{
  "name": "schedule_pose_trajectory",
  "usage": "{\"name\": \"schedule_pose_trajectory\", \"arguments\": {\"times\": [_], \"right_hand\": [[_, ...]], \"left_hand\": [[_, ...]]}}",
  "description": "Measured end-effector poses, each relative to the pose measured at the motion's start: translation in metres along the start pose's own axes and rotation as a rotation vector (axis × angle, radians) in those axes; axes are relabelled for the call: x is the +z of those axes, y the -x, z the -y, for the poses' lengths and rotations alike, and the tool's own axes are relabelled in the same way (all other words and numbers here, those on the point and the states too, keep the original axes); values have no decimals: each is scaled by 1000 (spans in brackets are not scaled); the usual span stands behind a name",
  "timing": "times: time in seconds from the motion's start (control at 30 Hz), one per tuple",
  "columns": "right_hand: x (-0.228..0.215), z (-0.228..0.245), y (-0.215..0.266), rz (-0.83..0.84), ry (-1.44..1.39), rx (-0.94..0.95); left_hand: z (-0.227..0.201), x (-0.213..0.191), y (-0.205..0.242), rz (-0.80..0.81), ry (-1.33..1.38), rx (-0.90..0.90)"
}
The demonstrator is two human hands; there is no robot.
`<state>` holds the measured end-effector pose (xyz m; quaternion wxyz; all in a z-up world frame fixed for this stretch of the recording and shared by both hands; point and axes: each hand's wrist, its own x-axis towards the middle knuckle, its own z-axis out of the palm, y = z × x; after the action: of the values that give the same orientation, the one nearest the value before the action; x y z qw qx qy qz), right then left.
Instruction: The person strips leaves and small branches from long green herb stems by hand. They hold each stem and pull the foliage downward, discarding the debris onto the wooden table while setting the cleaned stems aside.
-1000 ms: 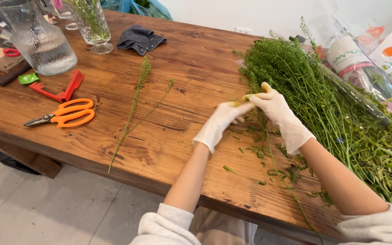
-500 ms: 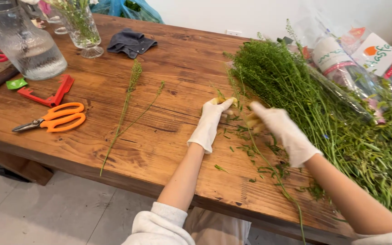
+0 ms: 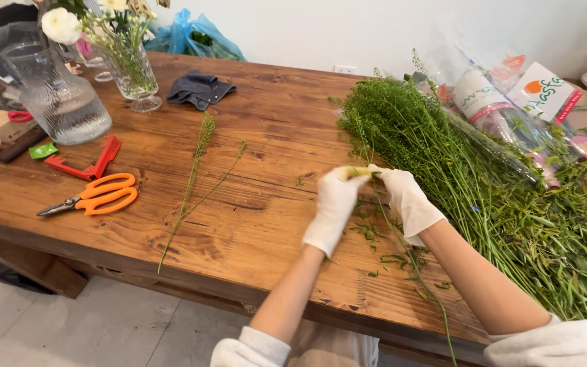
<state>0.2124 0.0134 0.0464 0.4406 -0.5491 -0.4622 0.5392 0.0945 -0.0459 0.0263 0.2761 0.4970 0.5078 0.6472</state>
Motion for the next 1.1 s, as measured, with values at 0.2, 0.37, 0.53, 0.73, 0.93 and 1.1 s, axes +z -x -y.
{"name": "schedule_pose_trajectory", "arguments": {"times": [0.2, 0.37, 0.53, 0.73, 0.93, 1.1], "right_hand": [[-3, 19, 0, -90, 128, -61], [-36, 46, 5, -9, -8, 16], [-60, 63, -3, 268, -109, 15], [-40, 62, 5, 340, -70, 51], [-43, 28, -33, 256, -123, -64], [-47, 43, 28, 244, -71, -85]], "left_hand": [[53, 28, -1, -227, -516, 809], [-57, -34, 47, -269, -56, 352], [-62, -71, -1, -165, -379, -414], [-122, -21, -3, 125, -110, -512], [-105, 15, -36, -77, -473, -170], [-59, 34, -61, 122, -616, -144]]}}
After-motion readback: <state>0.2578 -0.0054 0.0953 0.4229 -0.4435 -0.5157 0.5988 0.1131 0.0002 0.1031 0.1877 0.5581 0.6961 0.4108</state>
